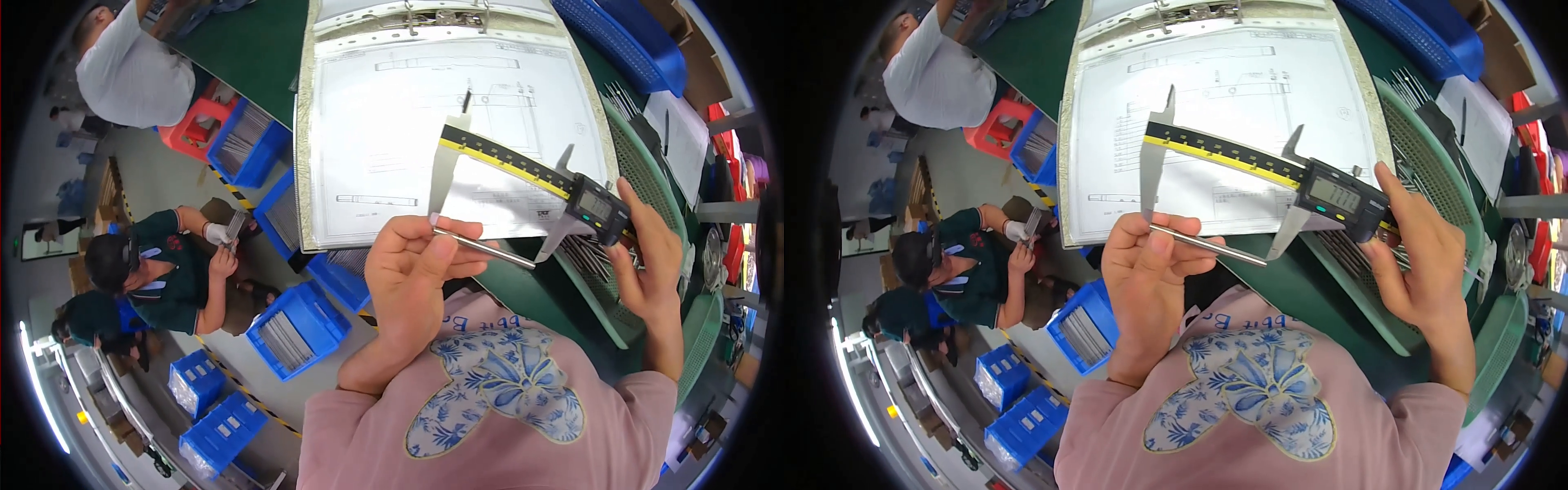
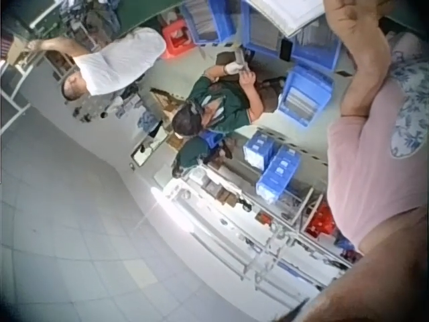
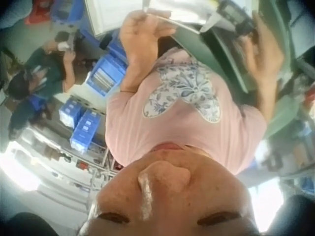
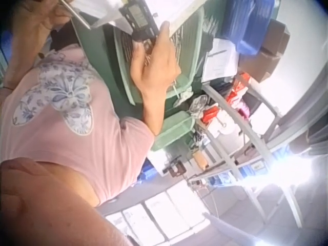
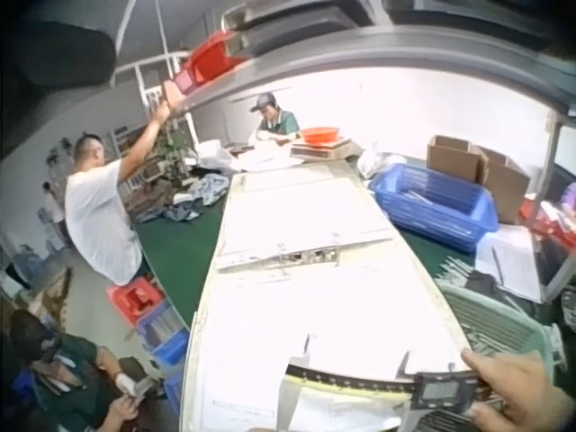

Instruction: Using a digital caliper to measure the dimensions of small metal pins while referencing a technical blueprint.

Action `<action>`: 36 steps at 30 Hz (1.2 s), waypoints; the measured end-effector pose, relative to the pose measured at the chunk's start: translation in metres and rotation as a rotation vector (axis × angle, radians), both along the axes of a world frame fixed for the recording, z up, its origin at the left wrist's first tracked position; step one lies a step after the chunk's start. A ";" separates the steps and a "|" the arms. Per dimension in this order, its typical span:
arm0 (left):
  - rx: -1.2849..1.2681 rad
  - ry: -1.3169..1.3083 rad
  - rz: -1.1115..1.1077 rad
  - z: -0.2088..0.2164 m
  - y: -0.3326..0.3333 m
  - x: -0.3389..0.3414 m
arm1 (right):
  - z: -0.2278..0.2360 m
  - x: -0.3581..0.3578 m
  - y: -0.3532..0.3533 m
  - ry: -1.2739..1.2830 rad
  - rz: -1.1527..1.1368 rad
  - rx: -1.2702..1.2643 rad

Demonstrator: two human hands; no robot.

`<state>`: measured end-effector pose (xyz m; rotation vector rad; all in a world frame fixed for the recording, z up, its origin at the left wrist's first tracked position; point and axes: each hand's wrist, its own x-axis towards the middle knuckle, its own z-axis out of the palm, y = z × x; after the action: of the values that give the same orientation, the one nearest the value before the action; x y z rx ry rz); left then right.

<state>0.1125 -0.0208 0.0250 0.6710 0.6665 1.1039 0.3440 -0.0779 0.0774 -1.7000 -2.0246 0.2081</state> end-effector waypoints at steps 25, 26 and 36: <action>-0.098 0.000 -0.005 -0.013 0.002 -0.004 | -0.011 -0.002 0.012 0.022 0.020 -0.100; -0.087 0.012 0.024 -0.012 0.000 -0.007 | -0.010 -0.004 0.014 0.015 0.037 -0.122; -0.120 -0.095 -0.100 -0.016 -0.017 0.005 | -0.016 0.016 -0.018 0.020 0.066 -0.195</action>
<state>0.1177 -0.0373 0.0089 0.5404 0.6061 0.9890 0.3600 -0.0961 0.0617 -1.7387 -2.1060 0.4560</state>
